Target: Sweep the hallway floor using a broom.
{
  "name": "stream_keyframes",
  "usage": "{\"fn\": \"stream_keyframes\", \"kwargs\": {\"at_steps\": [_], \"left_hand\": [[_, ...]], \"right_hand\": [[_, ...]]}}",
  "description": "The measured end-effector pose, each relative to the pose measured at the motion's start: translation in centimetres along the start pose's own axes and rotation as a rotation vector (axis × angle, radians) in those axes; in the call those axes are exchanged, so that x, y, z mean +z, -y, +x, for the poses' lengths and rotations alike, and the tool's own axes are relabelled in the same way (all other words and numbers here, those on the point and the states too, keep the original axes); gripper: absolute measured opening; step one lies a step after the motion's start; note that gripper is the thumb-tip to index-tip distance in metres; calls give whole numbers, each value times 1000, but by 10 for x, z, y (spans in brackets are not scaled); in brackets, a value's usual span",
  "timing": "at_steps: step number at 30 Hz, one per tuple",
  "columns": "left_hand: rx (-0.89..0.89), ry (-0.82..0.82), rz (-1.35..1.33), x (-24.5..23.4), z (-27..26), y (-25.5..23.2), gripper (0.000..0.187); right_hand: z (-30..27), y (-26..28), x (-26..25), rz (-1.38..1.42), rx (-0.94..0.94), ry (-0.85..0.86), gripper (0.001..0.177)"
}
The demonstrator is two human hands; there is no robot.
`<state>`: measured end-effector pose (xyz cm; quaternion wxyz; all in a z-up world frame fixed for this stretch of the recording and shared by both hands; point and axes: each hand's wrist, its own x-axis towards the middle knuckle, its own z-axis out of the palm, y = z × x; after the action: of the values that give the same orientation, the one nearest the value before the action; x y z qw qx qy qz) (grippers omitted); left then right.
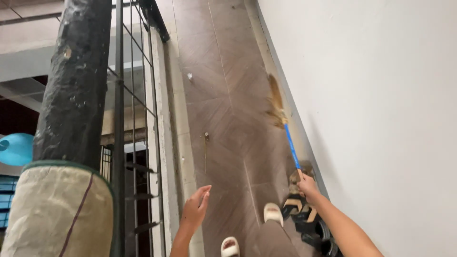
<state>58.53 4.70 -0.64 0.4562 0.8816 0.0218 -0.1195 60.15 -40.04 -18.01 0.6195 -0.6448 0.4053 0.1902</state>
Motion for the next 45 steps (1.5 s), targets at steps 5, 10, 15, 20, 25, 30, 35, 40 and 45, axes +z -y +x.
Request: {"fn": "stream_keyframes", "kwargs": {"at_steps": [5, 10, 15, 20, 25, 30, 35, 40, 45], "left_hand": [[17, -87, -48, 19, 33, -37, 36], [-76, -275, -76, 46, 73, -68, 36], [-156, -297, -106, 66, 84, -106, 36], [-153, -375, -77, 56, 93, -125, 37], [-249, -460, -38, 45, 90, -133, 36], [-293, -517, -77, 38, 90, -144, 36], [-381, -524, -93, 37, 83, -137, 37], [-449, -540, -52, 33, 65, -134, 39], [-411, -588, 7, 41, 47, -84, 38]], "right_hand": [[104, -24, -26, -46, 34, -144, 19], [244, 10, 8, 93, 424, 170, 16], [261, 91, 32, -30, 274, 442, 14], [197, 153, 88, 142, 346, 575, 4], [58, 194, 90, -86, 488, 779, 18], [45, 138, 79, -152, 795, 895, 14], [111, 81, 103, -328, 977, 1019, 13], [251, 44, 130, -370, 1080, 1045, 10], [299, 159, 182, -542, 811, 687, 24]]}}
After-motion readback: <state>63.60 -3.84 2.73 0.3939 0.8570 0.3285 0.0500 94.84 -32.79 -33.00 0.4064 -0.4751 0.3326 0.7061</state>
